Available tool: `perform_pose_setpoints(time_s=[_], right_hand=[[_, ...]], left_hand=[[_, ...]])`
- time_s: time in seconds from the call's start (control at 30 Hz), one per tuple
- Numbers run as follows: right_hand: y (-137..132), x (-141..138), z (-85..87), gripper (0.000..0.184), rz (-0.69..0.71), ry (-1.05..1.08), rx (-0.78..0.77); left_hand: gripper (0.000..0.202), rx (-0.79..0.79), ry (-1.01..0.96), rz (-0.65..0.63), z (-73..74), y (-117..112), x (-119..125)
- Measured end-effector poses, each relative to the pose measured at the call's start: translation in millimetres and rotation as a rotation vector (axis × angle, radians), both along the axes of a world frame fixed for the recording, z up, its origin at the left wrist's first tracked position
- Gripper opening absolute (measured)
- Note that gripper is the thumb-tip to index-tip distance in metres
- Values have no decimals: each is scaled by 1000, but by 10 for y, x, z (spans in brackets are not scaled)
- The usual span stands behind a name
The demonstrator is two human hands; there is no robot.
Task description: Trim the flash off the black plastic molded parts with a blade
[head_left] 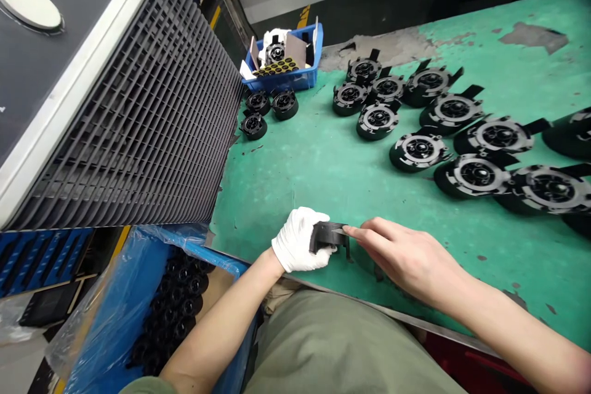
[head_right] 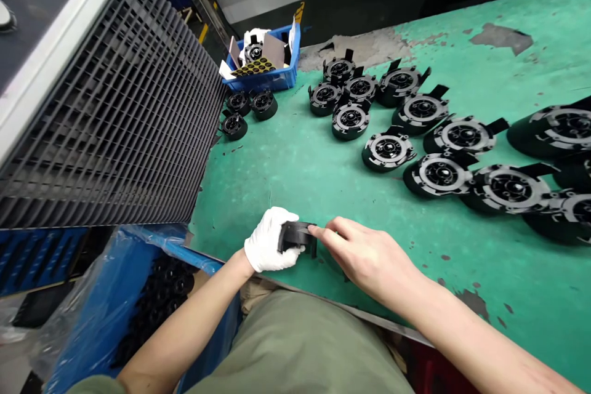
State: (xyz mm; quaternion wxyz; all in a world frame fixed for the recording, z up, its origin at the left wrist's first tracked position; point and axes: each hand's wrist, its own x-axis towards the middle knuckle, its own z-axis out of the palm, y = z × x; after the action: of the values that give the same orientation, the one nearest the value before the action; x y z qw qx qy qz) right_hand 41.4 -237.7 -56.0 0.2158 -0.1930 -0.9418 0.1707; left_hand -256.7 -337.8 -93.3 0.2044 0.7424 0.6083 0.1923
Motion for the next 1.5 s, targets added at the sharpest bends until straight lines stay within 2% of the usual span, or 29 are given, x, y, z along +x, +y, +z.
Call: perform_pose_setpoints(time_s=[0.3,0.53,0.7,0.93,1.13,1.23,1.33,1.5], right_hand=[[-127,57,-83,68,-34,-60,42],[-133,45,-109,79,-74,-92,41],[-131,64,-72,76,-76,-106,60],[-64,52,111,71,14,-109,81],[-180,53,162,70,81,-89,80],[-203,68,150,57,126,-39,15],[-146,52,107,39,69,2,-47],[-4,-31,41,30,-23,11,-62]], left_hand=[[34,-19,31,-27,83,41,25],[35,-14,40,-13,60,34,21],[37,-13,46,-20,60,42,19],[34,-25,48,-30,34,35,11],[34,-23,43,-36,39,23,8],[33,-29,37,-43,60,42,7],[30,-42,30,-49,71,61,8],[32,-47,29,-33,104,78,21]])
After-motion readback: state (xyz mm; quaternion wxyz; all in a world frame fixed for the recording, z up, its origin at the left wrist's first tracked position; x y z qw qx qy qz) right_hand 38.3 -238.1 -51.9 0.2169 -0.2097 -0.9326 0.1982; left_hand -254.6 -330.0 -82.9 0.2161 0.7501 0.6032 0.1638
